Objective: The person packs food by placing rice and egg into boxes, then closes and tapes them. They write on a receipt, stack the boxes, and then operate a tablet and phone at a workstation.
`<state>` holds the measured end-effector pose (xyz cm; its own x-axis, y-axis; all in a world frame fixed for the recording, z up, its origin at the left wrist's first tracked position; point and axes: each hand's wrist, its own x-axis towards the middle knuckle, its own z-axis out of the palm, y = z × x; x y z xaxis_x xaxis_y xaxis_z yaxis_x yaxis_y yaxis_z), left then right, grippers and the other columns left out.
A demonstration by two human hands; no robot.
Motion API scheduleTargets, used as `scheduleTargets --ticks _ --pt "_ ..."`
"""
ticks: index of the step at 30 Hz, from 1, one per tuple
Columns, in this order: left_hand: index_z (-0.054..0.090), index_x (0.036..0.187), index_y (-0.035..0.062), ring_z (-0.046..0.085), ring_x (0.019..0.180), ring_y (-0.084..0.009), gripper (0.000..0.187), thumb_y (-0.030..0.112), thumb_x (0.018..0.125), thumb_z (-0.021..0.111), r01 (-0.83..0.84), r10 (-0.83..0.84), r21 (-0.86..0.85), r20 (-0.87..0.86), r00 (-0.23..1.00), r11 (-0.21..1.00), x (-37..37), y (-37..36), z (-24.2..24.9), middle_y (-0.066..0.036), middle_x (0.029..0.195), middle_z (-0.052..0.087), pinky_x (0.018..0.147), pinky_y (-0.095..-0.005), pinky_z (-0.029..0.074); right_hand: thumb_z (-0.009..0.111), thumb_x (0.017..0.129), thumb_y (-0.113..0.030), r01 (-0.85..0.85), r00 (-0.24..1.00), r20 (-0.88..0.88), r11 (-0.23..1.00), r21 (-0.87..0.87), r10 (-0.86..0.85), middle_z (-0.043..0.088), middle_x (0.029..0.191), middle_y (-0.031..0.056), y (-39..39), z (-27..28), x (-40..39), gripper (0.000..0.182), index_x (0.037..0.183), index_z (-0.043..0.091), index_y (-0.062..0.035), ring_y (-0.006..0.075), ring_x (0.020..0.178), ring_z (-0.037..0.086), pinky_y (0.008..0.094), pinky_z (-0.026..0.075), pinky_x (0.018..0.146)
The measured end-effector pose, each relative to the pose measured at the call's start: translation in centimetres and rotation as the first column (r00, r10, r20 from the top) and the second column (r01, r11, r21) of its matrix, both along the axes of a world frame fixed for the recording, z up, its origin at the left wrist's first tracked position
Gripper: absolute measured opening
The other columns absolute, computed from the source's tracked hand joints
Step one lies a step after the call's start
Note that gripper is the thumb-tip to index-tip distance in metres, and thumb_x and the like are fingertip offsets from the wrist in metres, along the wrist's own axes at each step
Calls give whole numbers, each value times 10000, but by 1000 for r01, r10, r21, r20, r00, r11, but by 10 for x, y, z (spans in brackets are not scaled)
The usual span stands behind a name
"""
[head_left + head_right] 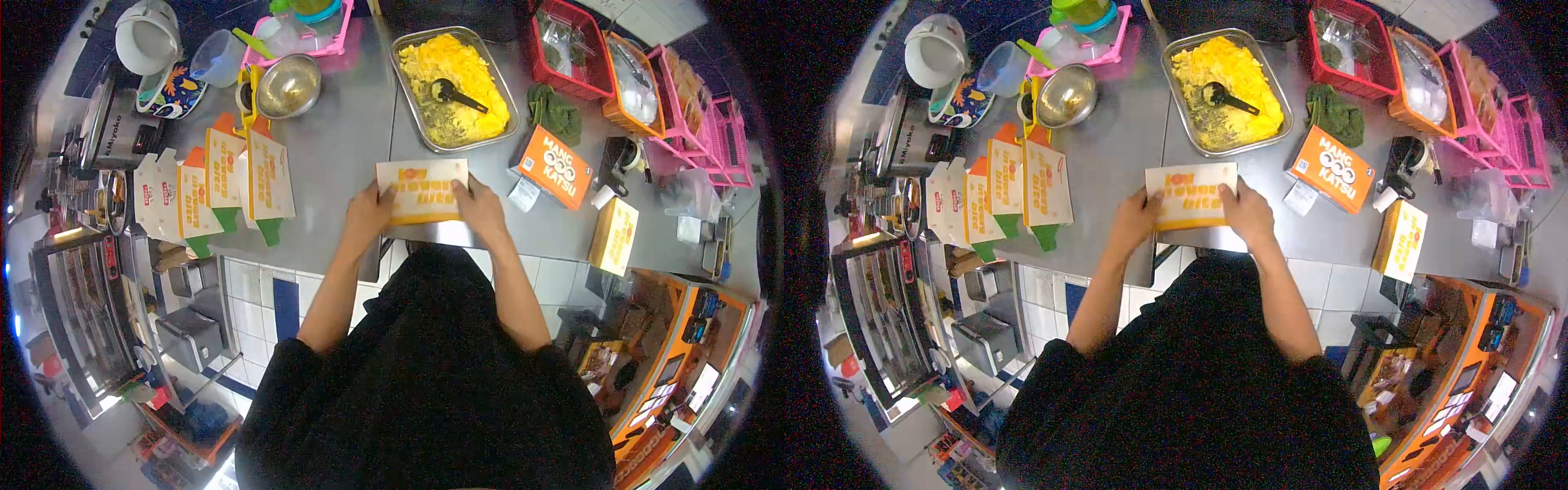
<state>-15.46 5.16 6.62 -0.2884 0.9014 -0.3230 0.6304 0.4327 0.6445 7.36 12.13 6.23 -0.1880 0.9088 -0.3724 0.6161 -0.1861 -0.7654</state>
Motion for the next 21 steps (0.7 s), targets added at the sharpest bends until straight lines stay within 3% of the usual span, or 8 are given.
scheduleTargets --ticks 2,7,10,11,12,13,15,21 --pt "655 1133 -22 689 849 -220 406 341 987 547 -111 100 57 170 980 992 -2 -8 -19 -142 864 722 803 -341 525 471 984 -419 -55 988 144 997 50 47 679 1008 238 0 -12 -2 382 1212 644 -167 456 950 639 535 500 860" --pt "689 1093 -10 703 860 -223 379 332 933 652 -301 295 -72 508 810 951 -27 -13 -46 -169 925 736 793 -320 524 486 983 -391 -197 918 356 980 29 174 666 1070 195 4 -4 7 363 1195 648 -144 416 1057 612 530 491 878" --pt "638 1235 22 658 1072 -269 449 274 873 721 -24 57 -99 347 936 995 -46 12 -1 -191 1119 695 935 -355 489 569 939 -326 -416 847 448 880 227 285 623 1180 168 17 23 4 348 1227 627 -140 378 1176 553 510 458 947" --pt "580 1305 25 566 1189 -294 586 286 817 770 258 -261 102 10 965 961 -50 19 6 -207 1240 614 1019 -407 427 615 909 -288 -513 834 441 758 403 331 592 1242 159 22 27 3 371 1247 614 -136 360 1233 516 498 435 991" --pt "522 1375 28 475 1305 -320 735 298 760 820 560 -474 177 -368 800 809 -51 22 15 -223 1360 532 1103 -458 365 739 794 -278 -720 694 442 551 422 568 504 1331 208 34 26 5 565 1311 564 -131 389 1283 457 493 373 1071" --pt "522 1375 28 475 1305 -320 735 298 760 820 560 -472 178 -369 800 809 -47 24 28 -223 1360 532 1103 -458 365 739 794 -278 -720 694 442 550 424 568 504 1331 208 38 33 2 565 1311 564 -131 389 1283 457 493 373 1071" --pt "371 1497 98 303 1410 -415 1003 331 649 854 710 -709 -159 -366 602 685 -32 27 45 -247 1524 310 1167 -515 256 815 703 -332 -904 426 518 328 273 742 432 1381 269 42 48 -3 728 1349 541 -139 434 1309 415 488 328 1122" --pt "364 1509 184 285 1406 -468 991 341 649 832 754 -759 -168 -318 569 636 -27 30 39 -302 1485 325 1167 -536 249 859 635 -315 -907 421 573 334 256 703 383 1401 305 35 29 -15 796 1349 546 -151 470 1328 370 494 281 1161"
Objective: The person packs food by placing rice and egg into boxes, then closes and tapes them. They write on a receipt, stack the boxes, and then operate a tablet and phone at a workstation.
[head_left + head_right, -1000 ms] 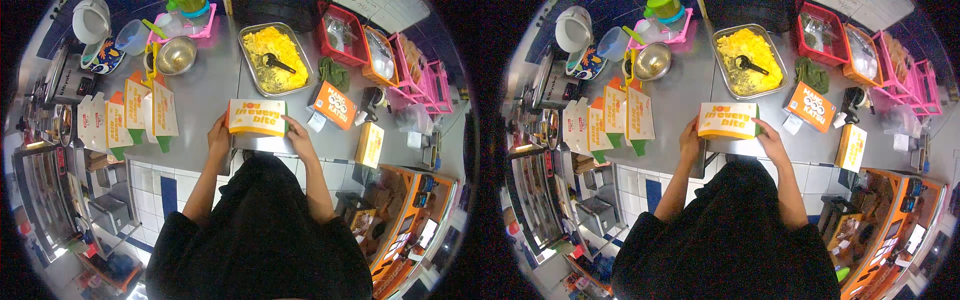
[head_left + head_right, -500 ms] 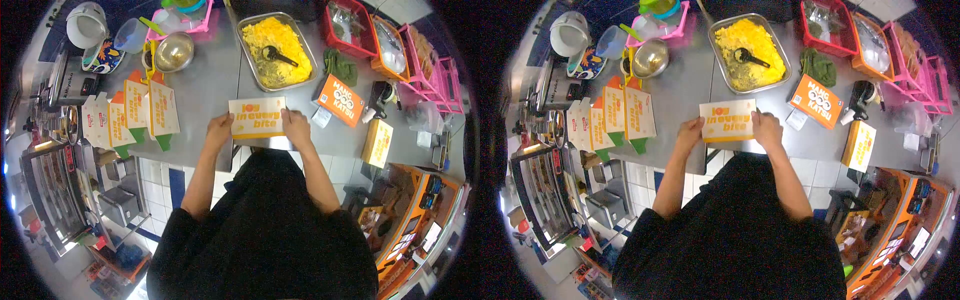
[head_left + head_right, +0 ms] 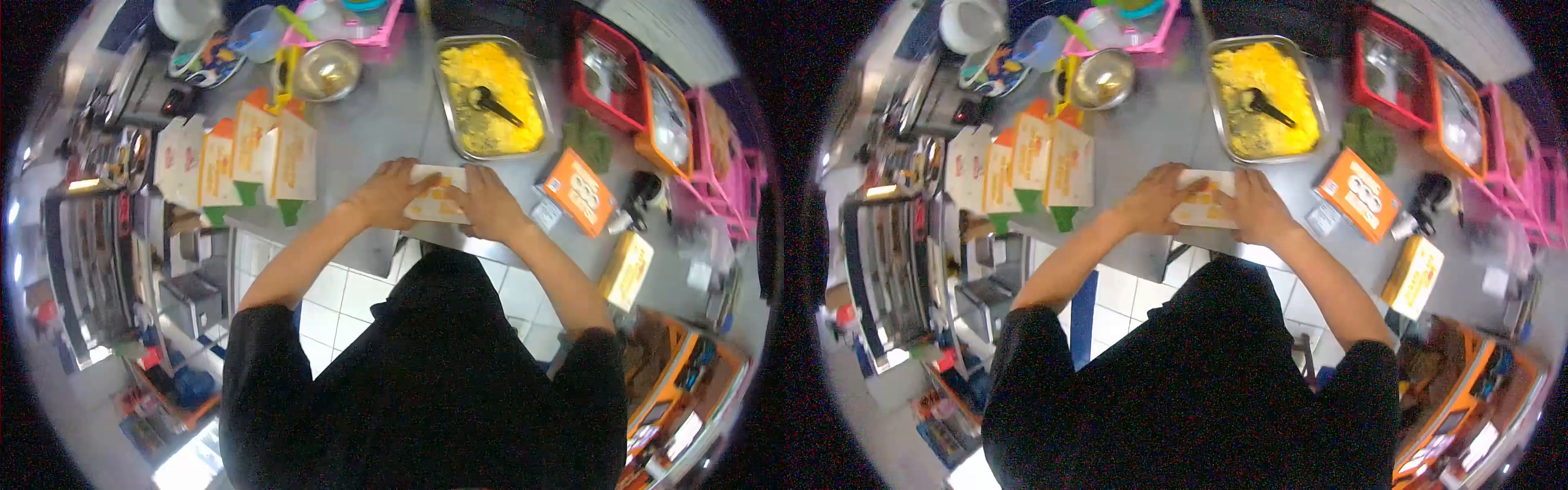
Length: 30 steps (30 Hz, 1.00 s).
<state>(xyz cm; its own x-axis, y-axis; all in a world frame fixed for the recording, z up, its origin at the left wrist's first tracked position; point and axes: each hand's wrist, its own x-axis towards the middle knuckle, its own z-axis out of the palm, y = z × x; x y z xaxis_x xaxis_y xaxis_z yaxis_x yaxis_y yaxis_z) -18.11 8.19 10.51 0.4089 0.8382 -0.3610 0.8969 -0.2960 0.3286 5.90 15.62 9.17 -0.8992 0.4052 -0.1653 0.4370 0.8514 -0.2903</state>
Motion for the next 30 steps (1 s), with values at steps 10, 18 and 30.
scheduleTargets --ticks 10,18,30 --pt "492 1425 143 362 1378 -404 838 325 675 818 -178 150 444 98 984 878 -9 -36 6 -253 1445 409 1132 -498 314 814 672 -414 154 953 -271 987 46 -136 419 1363 250 -18 -27 4 621 1221 634 -186 442 1256 406 535 317 1096" --pt "648 1122 -13 663 776 -420 387 265 856 689 -930 846 331 531 46 -157 -108 -113 5 -193 819 682 698 -493 525 762 736 -444 548 835 -95 835 49 -542 425 1341 341 -72 -23 50 680 1288 546 -111 507 1266 393 614 299 1075" --pt "665 1083 -1 687 729 -254 261 202 919 653 -974 438 -44 897 60 223 -61 -77 -24 -154 874 702 698 -344 550 705 892 -204 757 605 -468 647 88 -645 632 1139 219 -126 -28 -20 373 1176 600 13 403 1125 576 477 448 966"
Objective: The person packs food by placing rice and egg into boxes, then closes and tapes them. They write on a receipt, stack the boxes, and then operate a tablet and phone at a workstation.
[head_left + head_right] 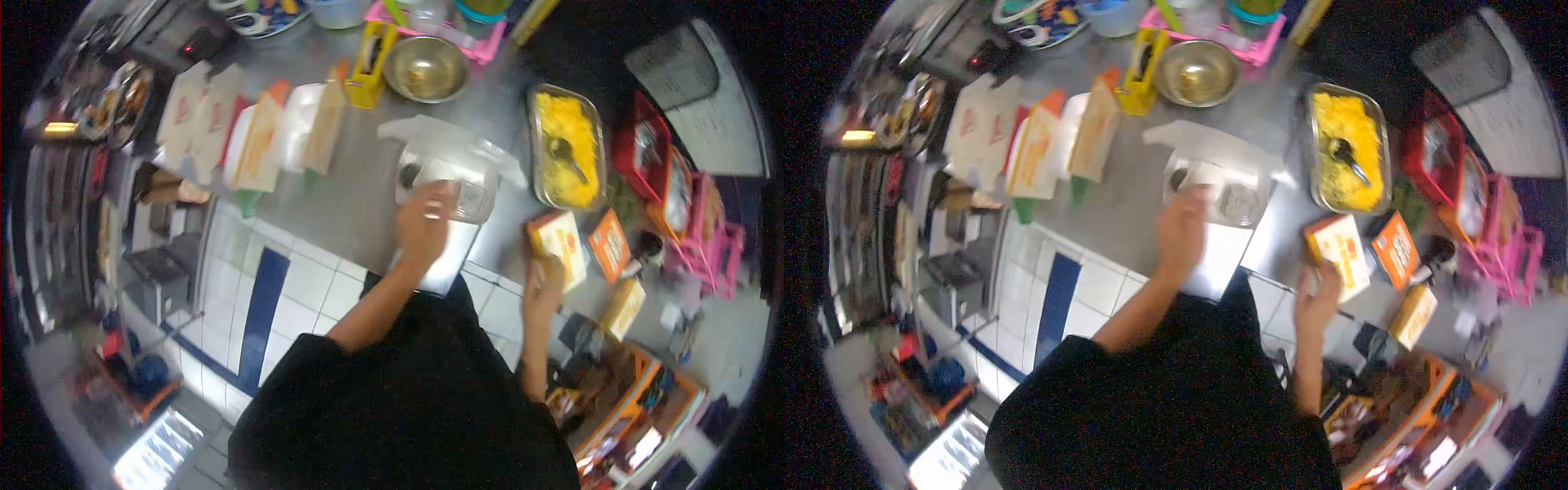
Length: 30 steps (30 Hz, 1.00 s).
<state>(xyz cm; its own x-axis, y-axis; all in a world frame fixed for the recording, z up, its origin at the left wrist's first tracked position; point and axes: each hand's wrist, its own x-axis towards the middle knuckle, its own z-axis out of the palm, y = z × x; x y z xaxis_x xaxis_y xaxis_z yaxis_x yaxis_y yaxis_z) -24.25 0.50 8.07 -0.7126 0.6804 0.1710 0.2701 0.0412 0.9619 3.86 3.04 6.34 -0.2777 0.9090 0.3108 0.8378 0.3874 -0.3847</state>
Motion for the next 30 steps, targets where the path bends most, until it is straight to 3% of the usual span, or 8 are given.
scheduleTargets --ticks 3,6,9,13,18,23,25,30 --pt "653 1129 2 640 947 -363 320 262 964 564 -244 137 -264 -367 920 933 -44 -3 -13 -215 1017 666 881 -444 497 583 987 -323 15 898 -363 844 -536 -247 629 1226 222 -2 2 -68 475 1296 537 35 312 1115 614 421 471 960" --pt "652 1157 4 637 997 -395 354 283 986 518 168 -193 -414 -20 981 895 -53 -4 -59 -234 1064 670 895 -462 489 557 994 -287 -146 822 -468 675 -723 -324 672 1130 138 19 -12 -94 404 1299 557 -21 203 990 625 324 488 873" --pt "647 1181 7 627 1041 -410 383 309 992 505 162 -230 -431 -109 967 887 -57 6 -82 -235 1115 667 907 -461 484 572 953 -266 -161 961 -275 778 -607 -16 688 780 182 46 18 -85 259 1013 696 -47 291 726 679 389 523 704" --pt "644 1187 -1 624 1033 -416 396 316 990 513 148 -221 -559 -64 973 816 -67 25 -53 -234 1119 666 913 -459 479 575 946 -363 278 916 305 960 -19 -259 676 759 199 150 54 -61 302 931 706 -90 385 704 675 491 522 618" --pt "672 1062 7 608 1050 -401 341 316 920 647 -28 -105 -484 -246 964 875 -51 14 -7 -220 1128 642 910 -467 480 675 879 -378 178 774 631 973 -149 -45 680 1038 197 257 25 -39 315 1013 717 -96 341 904 686 473 546 755" --pt "658 1042 4 527 1154 -437 368 327 872 708 -12 -328 -504 -579 746 863 -23 -1 -5 -250 1273 541 967 -494 454 715 826 -308 47 783 617 983 -178 75 611 1173 135 259 32 -46 295 1002 718 -71 342 1157 572 445 545 870" --pt "653 1058 1 500 1184 -454 382 330 871 707 -38 -290 -487 -579 762 872 -19 6 -18 -265 1314 509 985 -508 442 656 852 -222 -142 908 405 988 65 104 606 1255 139 276 19 -35 274 1072 668 -59 355 1081 629 448 567 808" --pt "611 1155 15 463 1257 -481 404 326 905 671 1 -252 -505 -430 867 863 -7 5 -26 -320 1357 471 1031 -523 411 496 899 -77 -224 846 491 974 -28 208 545 1389 135 318 15 -43 244 1123 586 -41 347 827 717 470 588 701"
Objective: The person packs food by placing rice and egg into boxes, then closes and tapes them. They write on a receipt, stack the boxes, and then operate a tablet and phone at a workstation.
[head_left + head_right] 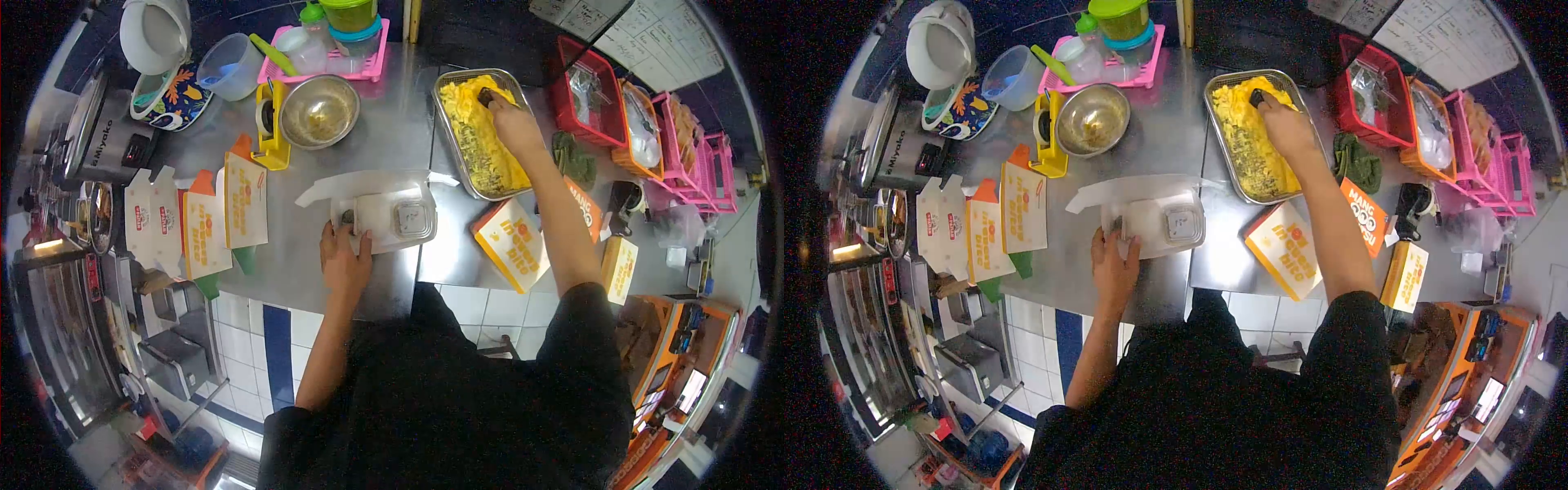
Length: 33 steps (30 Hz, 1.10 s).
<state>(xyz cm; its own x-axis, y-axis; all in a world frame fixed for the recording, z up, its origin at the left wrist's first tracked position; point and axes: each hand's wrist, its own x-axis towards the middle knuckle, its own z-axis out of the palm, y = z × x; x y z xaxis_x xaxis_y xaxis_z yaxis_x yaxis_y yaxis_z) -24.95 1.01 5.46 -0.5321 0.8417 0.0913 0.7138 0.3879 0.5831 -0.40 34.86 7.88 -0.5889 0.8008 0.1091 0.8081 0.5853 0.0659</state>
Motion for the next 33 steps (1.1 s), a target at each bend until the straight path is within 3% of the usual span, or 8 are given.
scheduleTargets --ticks 2,9,14,16,20,24,26,33 --pt "607 1162 14 460 1260 -487 404 322 908 668 -15 15 1 -6 1000 1000 2 1 -3 -324 1355 473 1032 -523 412 472 904 -80 -71 997 34 996 -49 72 565 1366 144 -3 0 -4 157 985 592 -19 333 881 708 485 560 757" --pt "604 1147 3 497 1224 -486 368 297 929 640 -60 55 53 88 995 997 7 3 -8 -339 1341 484 992 -509 455 522 863 -63 -223 972 63 974 -47 226 618 1275 174 0 -39 -4 218 1054 626 -48 349 834 716 461 582 727" --pt "623 1084 -18 558 1125 -490 305 255 952 588 -86 85 10 61 994 996 -1 8 -7 -331 1245 550 942 -511 480 662 789 -155 28 959 -265 961 -276 -104 670 752 218 -1 -12 -15 142 795 665 -13 380 759 684 463 534 687" --pt "624 1068 -33 573 1094 -496 282 219 958 566 -94 95 -17 51 994 995 -5 12 -6 -333 1252 541 922 -523 489 715 770 -193 78 937 -290 925 -373 -196 659 742 219 -12 -7 -15 195 734 657 -10 384 713 663 448 520 667" --pt "636 1017 -62 589 1066 -479 265 179 956 544 -132 133 -18 159 978 991 -8 17 2 -308 1177 595 922 -507 487 723 782 -201 -107 958 -285 904 -413 -17 635 708 227 -46 -6 -10 203 747 651 -14 362 654 648 442 499 621" --pt "640 1011 -67 604 1019 -458 247 154 949 550 -110 105 12 210 972 994 -8 14 -8 -280 1151 616 907 -494 485 744 799 -176 -101 921 -370 839 -534 -125 622 629 148 -63 -9 20 222 725 620 -7 234 573 615 370 478 539" --pt "647 1019 -65 605 1017 -446 247 153 947 557 -110 97 42 245 965 993 -8 13 -9 -273 1145 621 906 -482 484 743 832 -129 -125 628 -457 498 -858 -630 618 621 66 -66 -14 35 200 724 606 -32 131 579 598 292 453 503" --pt "671 1070 -57 599 1049 -381 294 198 952 586 -212 132 121 471 872 970 -10 16 -2 -236 1144 636 921 -411 471 699 894 -80 -271 171 -473 420 -866 -865 634 735 28 -101 16 63 221 719 567 -105 87 603 554 220 391 506"
